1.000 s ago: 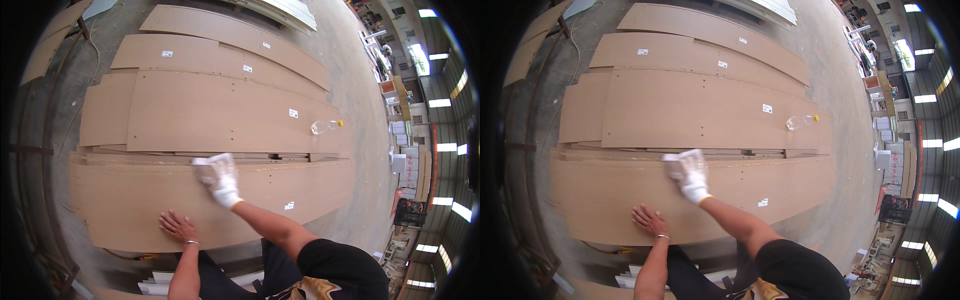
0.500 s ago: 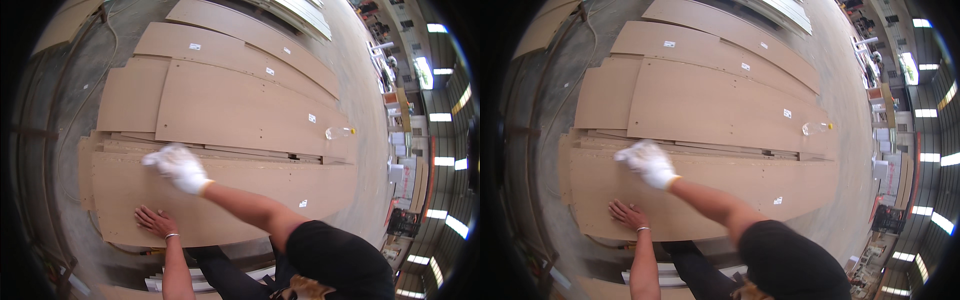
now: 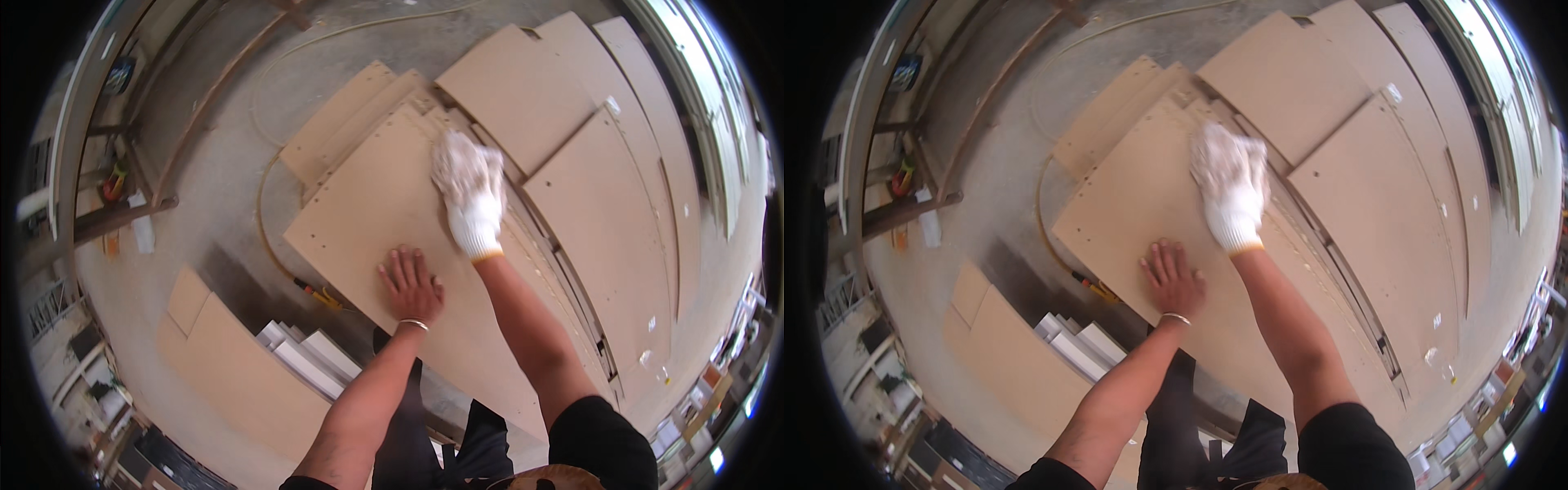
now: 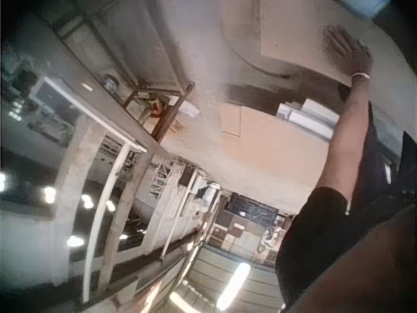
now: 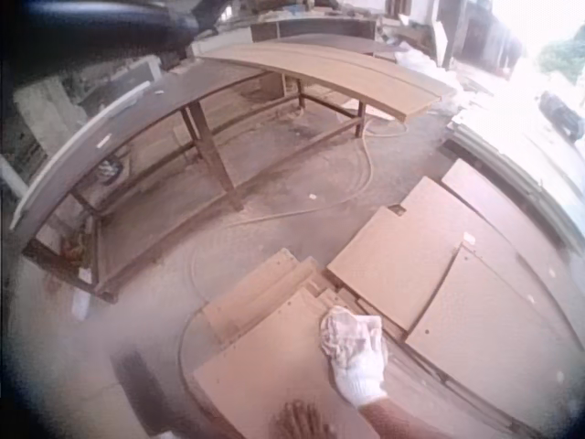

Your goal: The person wipes large flat wooden panels with a white cloth, occasionally picking up and moving panels to access others. They handle a plastic bottle with a yellow cap and a small white marker, placing them on the panels. The person repeatedly wipes different panels and repositions them on the floor.

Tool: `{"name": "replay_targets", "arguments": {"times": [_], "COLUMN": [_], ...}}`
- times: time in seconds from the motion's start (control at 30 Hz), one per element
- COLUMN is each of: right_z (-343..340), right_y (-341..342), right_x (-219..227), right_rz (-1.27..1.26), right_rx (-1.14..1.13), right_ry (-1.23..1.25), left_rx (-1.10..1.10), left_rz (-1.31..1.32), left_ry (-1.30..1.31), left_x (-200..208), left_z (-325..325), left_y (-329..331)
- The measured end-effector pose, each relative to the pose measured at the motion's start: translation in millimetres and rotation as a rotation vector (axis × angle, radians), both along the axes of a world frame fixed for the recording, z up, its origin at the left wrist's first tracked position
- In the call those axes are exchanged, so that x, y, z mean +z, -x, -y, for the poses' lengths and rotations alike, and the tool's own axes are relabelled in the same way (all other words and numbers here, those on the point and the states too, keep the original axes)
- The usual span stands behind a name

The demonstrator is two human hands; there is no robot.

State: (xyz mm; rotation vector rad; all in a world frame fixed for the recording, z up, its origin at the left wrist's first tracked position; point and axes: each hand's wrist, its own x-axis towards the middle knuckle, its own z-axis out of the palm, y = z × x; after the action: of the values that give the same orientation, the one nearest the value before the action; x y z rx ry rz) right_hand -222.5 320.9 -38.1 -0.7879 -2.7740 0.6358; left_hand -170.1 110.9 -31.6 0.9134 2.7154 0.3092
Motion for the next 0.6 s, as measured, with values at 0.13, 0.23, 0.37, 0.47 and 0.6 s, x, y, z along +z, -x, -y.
{"name": "replay_targets", "arguments": {"times": [0.13, 0.23, 0.37, 0.47, 0.6], "right_z": [1, 52, 142, 124, 77], "right_y": [158, 173, 133, 131, 159], "right_x": [13, 13, 30, 52, 66], "right_rz": [0.141, 0.183, -0.006, 0.176, -0.02], "right_rx": [-0.085, 0.218, 0.683, 0.909, 0.467], "right_ry": [0.141, 0.003, 0.05, 0.118, -0.22], "left_rx": [-0.012, -0.006, -0.347, -0.329, 0.02], "left_rz": [-0.029, 0.021, -0.514, -0.444, 0.12], "left_ry": [-0.076, -0.023, 0.677, 0.728, 0.029], "left_x": [0, -9, -18, -10, 11], "left_z": [1, 4, 6, 3, 1], "left_y": [-2, -5, 1, 1, 4]}}
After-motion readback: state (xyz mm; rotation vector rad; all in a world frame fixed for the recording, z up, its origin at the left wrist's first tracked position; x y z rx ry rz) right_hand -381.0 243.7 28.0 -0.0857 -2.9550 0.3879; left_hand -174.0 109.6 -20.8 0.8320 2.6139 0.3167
